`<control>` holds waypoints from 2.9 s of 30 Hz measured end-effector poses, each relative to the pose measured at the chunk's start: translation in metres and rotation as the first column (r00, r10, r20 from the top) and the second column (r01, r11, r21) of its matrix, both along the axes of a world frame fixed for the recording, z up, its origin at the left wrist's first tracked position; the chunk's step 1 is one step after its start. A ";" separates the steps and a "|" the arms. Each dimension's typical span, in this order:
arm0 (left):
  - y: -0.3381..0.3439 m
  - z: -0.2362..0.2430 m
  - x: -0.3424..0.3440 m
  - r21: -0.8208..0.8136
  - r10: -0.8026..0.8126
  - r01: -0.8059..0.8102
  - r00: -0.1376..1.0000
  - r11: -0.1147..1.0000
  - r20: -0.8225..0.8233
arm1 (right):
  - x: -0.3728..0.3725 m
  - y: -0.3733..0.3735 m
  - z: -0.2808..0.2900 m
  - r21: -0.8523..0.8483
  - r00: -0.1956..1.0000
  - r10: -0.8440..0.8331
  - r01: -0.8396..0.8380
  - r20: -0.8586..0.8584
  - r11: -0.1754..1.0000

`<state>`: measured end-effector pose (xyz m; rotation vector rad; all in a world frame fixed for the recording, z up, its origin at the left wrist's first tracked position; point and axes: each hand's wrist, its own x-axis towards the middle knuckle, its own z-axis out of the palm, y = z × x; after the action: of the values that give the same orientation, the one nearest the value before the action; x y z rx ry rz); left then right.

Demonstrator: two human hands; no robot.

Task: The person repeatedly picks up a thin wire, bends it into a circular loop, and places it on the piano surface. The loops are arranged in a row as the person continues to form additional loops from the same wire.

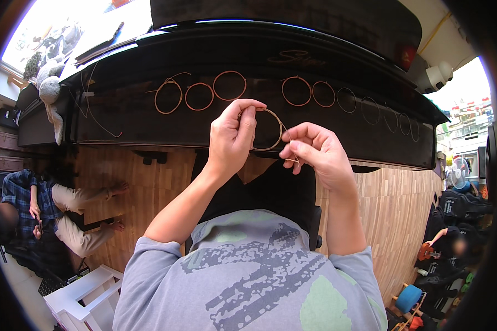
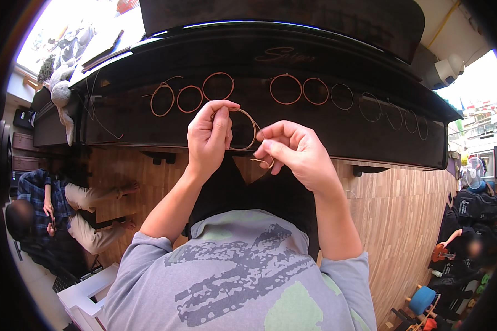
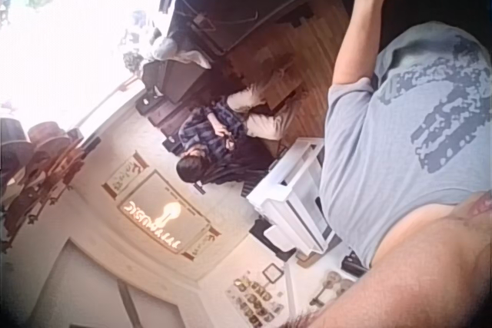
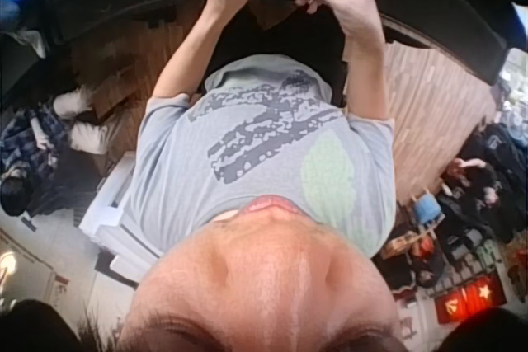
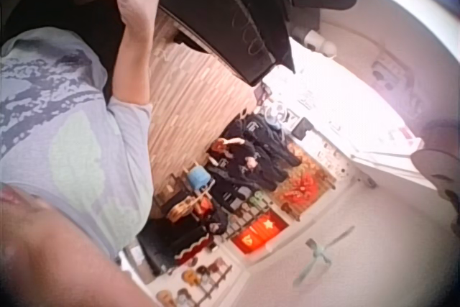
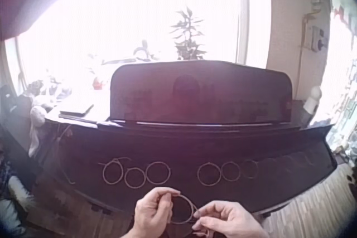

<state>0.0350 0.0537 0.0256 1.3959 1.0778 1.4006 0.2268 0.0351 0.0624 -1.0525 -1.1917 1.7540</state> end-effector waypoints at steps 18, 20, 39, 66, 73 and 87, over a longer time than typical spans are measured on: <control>-0.019 0.016 0.013 -0.262 -0.249 0.381 0.870 0.887 0.425 | -0.020 -0.005 -0.022 0.396 0.928 -0.371 0.333 0.020 0.856; -0.018 0.015 0.012 -0.247 -0.228 0.361 0.868 0.899 0.441 | -0.016 -0.007 -0.015 0.300 0.947 -0.302 0.321 -0.110 0.898; -0.023 0.010 0.014 -0.165 -0.133 0.222 0.895 0.961 0.426 | -0.005 -0.016 -0.022 0.296 0.984 -0.059 0.108 -0.171 0.949; -0.026 0.005 0.015 -0.067 -0.163 0.171 0.980 0.983 0.113 | -0.009 -0.006 -0.044 0.525 0.901 -0.389 0.241 0.191 0.816; -0.018 0.009 0.012 -0.234 -0.175 0.306 0.873 0.923 0.455 | -0.005 -0.015 -0.027 0.240 0.969 -0.032 0.093 -0.247 0.966; -0.012 0.009 -0.001 -0.174 -0.159 0.194 0.967 0.965 0.200 | 0.002 -0.017 -0.013 0.186 0.986 -0.156 0.142 0.064 0.972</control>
<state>0.0339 0.0416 0.0350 1.1677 0.9174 1.2347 0.2284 0.0177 0.0499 -1.0812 -1.2604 1.4720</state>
